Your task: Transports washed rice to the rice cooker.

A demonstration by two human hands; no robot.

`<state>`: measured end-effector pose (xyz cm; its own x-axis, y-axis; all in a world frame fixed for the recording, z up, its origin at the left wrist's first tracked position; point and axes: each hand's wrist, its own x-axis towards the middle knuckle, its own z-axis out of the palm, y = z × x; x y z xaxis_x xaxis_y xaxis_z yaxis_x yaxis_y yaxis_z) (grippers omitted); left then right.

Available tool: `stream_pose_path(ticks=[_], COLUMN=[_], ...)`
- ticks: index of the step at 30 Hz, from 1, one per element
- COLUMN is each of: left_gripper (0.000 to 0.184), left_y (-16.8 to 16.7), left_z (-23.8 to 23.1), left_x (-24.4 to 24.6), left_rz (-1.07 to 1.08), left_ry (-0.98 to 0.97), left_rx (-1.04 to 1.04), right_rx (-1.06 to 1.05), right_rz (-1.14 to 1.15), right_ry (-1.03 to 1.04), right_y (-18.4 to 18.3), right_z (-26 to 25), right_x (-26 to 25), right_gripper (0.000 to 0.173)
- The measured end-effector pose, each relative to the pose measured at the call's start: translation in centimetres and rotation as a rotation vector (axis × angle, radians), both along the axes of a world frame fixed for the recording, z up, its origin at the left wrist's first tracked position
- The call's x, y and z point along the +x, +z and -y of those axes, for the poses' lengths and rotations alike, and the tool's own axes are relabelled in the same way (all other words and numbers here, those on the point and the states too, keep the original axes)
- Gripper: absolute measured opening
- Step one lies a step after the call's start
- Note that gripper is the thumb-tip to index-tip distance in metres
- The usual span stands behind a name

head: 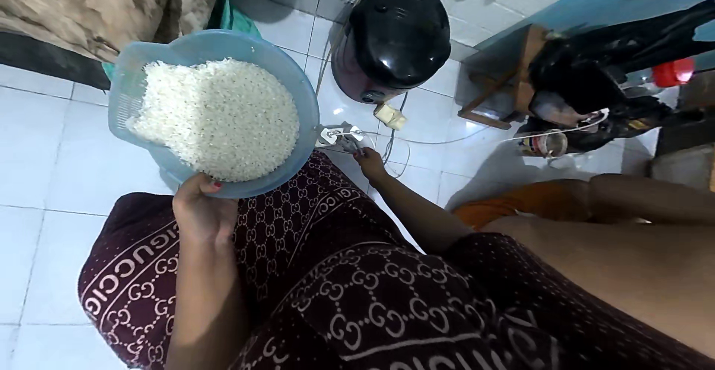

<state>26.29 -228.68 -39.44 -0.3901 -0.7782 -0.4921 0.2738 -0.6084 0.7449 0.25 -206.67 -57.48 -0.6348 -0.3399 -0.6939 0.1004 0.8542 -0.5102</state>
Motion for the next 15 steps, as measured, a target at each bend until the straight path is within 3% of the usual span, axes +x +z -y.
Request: stream_pose_path(ticks=[3, 8, 15], left_gripper=[0.03, 0.029, 0.028], left_y=[-0.2, -0.3, -0.1], left_z=[0.0, -0.2, 0.1], left_x=[0.1, 0.0, -0.2], left_rz=[0.011, -0.015, 0.026], left_ry=[-0.01, 0.013, 0.047], left_rx=[-0.023, -0.024, -0.016], right_rx=[0.082, 0.258, 0.395], right_rz=[-0.099, -0.498, -0.434], right_ry=[0.088, 0.549, 0.638], right_y=[1.0, 0.7, -0.6], right_z=[0.6, 3.4, 6.6], right_x=[0.1, 1.8, 2.5], right_gripper=[0.034, 0.03, 0.026])
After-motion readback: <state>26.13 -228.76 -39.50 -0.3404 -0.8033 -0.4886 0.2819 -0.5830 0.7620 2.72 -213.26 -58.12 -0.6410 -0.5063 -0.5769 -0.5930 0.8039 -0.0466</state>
